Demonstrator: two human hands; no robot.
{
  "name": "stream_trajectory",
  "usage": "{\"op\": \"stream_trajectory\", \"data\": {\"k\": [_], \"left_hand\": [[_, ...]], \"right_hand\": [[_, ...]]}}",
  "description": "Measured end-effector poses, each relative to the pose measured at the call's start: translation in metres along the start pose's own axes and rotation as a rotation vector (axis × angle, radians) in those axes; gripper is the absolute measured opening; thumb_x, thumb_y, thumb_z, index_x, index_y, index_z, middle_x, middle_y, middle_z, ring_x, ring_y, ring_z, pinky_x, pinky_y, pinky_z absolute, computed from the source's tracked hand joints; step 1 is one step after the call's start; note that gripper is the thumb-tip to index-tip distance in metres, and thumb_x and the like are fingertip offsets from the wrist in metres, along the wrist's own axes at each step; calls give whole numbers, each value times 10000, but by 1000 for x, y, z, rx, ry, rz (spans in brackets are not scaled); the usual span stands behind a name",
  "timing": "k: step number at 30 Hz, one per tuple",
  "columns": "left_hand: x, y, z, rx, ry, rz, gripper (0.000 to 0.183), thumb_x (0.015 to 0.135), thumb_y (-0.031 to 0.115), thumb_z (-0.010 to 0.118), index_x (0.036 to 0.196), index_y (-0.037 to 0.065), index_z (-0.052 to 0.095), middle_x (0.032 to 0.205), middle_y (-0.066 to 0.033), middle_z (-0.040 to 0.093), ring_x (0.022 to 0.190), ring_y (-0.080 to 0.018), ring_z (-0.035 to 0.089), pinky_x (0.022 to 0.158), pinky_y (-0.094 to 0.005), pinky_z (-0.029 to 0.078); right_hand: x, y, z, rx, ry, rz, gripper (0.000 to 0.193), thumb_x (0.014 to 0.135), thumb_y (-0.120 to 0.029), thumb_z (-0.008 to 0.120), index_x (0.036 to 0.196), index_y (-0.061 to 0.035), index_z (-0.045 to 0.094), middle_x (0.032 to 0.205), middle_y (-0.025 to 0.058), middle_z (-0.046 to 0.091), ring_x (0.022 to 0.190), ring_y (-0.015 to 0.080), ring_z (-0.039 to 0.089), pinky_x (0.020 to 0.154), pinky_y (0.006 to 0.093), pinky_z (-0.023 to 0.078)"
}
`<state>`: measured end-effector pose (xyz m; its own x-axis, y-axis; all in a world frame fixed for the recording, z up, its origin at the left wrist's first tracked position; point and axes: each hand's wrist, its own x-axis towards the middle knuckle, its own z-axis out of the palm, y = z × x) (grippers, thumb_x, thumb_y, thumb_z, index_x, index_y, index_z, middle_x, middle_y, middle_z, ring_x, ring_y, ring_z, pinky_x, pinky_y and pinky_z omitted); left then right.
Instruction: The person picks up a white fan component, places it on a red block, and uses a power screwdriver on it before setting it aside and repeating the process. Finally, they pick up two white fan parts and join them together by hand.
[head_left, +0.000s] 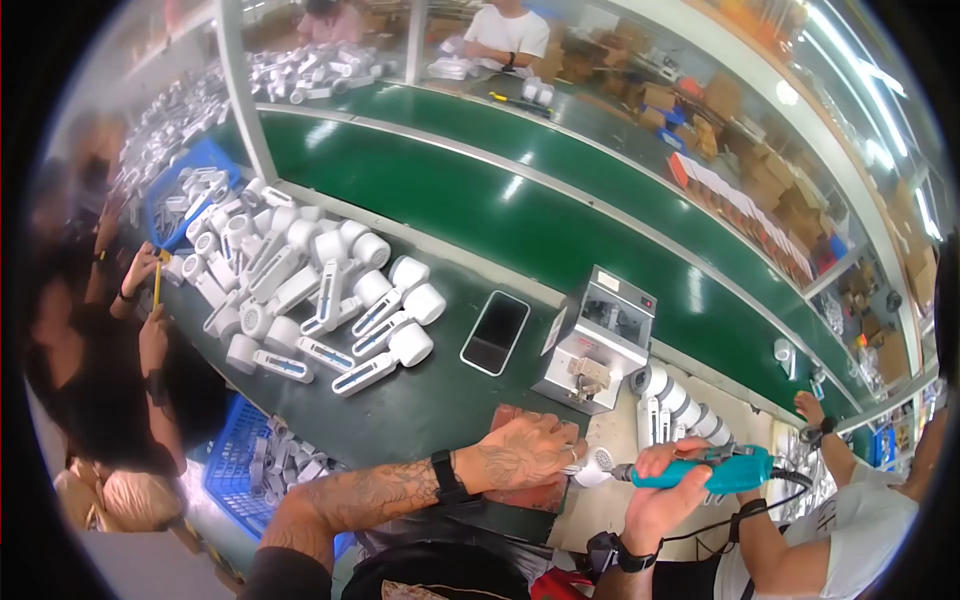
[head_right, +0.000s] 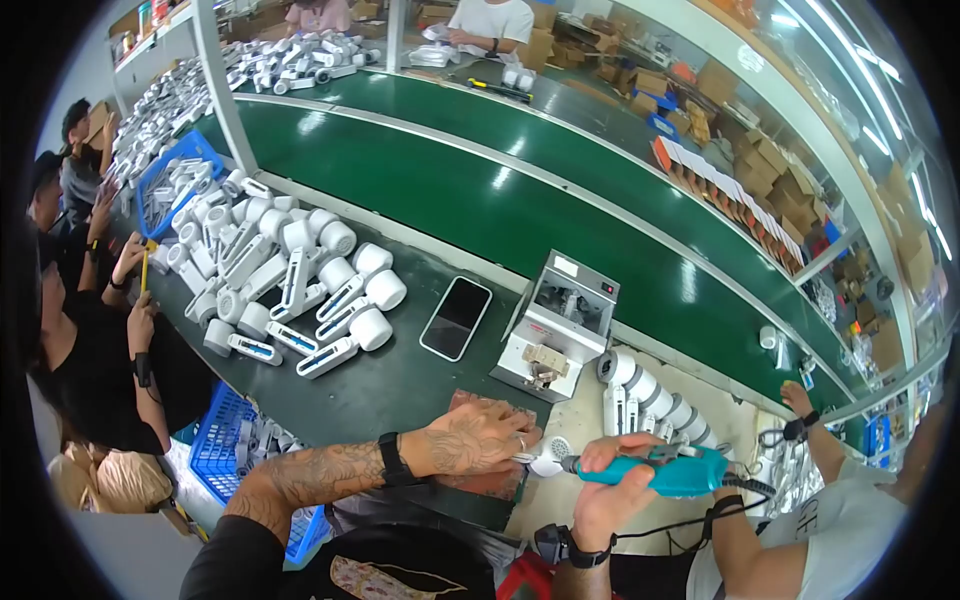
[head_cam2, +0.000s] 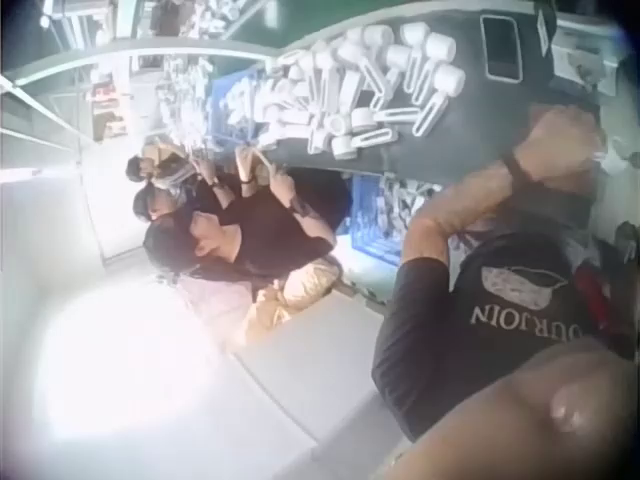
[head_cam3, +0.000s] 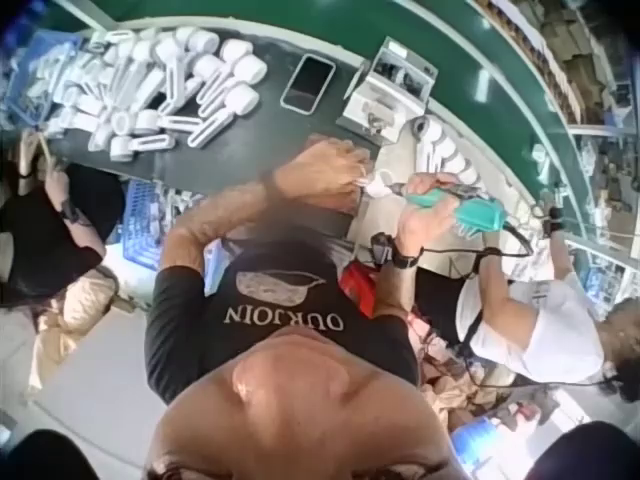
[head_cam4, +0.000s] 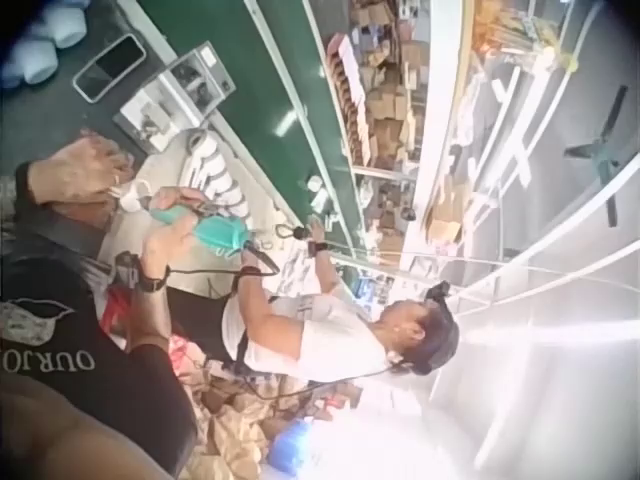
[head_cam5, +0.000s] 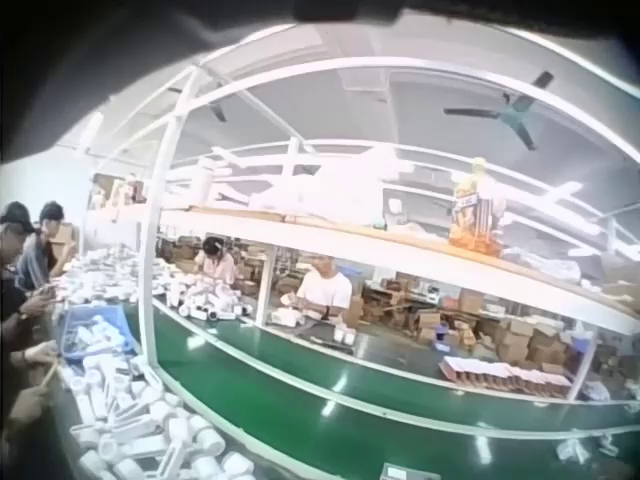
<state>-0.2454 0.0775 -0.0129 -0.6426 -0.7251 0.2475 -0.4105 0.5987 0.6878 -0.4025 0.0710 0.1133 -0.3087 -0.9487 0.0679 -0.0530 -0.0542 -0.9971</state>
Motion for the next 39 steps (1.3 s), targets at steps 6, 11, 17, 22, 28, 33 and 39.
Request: {"op": "stream_trajectory", "data": {"k": [6, 11, 17, 22, 28, 33, 39], "left_hand": [[4, -6, 41, 279, 37, 247, 363, 832, 262, 581, 1073, -6, 625, 1098, -148, 597, 886, -257, 628, 679, -371, 550], [6, 2, 24, 270, -22, 237, 414, 856, 285, 575, 1122, -30, 606, 1081, -121, 592, 829, -215, 623, 621, -337, 539], [0, 0, 12, 187, 154, 157, 323, 857, 235, 569, 1041, -27, 610, 913, -46, 570, 896, -159, 568, 749, -312, 475], [-9, 6, 20, 222, 33, 133, 437, 920, 302, 565, 1213, -21, 583, 995, -49, 605, 927, -161, 573, 813, -294, 466], [-18, 8, 24, 39, 7, 85, 450, 933, 336, 573, 1210, -18, 590, 983, -64, 614, 911, -188, 582, 793, -318, 489], [-25, 5, 34, 72, 41, 137, 451, 928, 334, 586, 1193, -31, 601, 1006, -76, 625, 905, -203, 591, 784, -325, 511], [-15, 5, 18, 68, -11, 105, 424, 928, 315, 592, 1158, -40, 622, 1069, -95, 643, 924, -208, 611, 794, -328, 528]], "right_hand": [[-11, -11, -20, -58, 42, -16, 582, 940, -617, 545, 1033, -49, 455, 604, 13, 420, 537, 135, 434, 528, 285, 365], [-12, -14, -21, -69, 14, -6, 592, 942, -623, 536, 1048, -45, 462, 614, 13, 427, 544, 134, 438, 532, 282, 365], [7, -3, -2, -75, -62, -6, 624, 939, -623, 543, 1100, -24, 485, 645, 24, 453, 561, 142, 458, 543, 297, 380], [9, 8, 2, -67, -129, 19, 627, 947, -597, 553, 1145, -5, 507, 670, 36, 478, 577, 155, 486, 551, 304, 396], [-1, 16, 6, -48, -183, 84, 653, 951, -585, 556, 1197, 19, 504, 678, 37, 489, 584, 141, 490, 548, 311, 420], [-3, 19, 4, -50, -191, 83, 658, 956, -579, 552, 1206, 27, 501, 679, 35, 490, 579, 139, 486, 544, 309, 425], [5, 16, 13, -66, -148, 103, 666, 952, -585, 555, 1209, 27, 505, 685, 32, 486, 583, 133, 482, 547, 307, 424]]}}
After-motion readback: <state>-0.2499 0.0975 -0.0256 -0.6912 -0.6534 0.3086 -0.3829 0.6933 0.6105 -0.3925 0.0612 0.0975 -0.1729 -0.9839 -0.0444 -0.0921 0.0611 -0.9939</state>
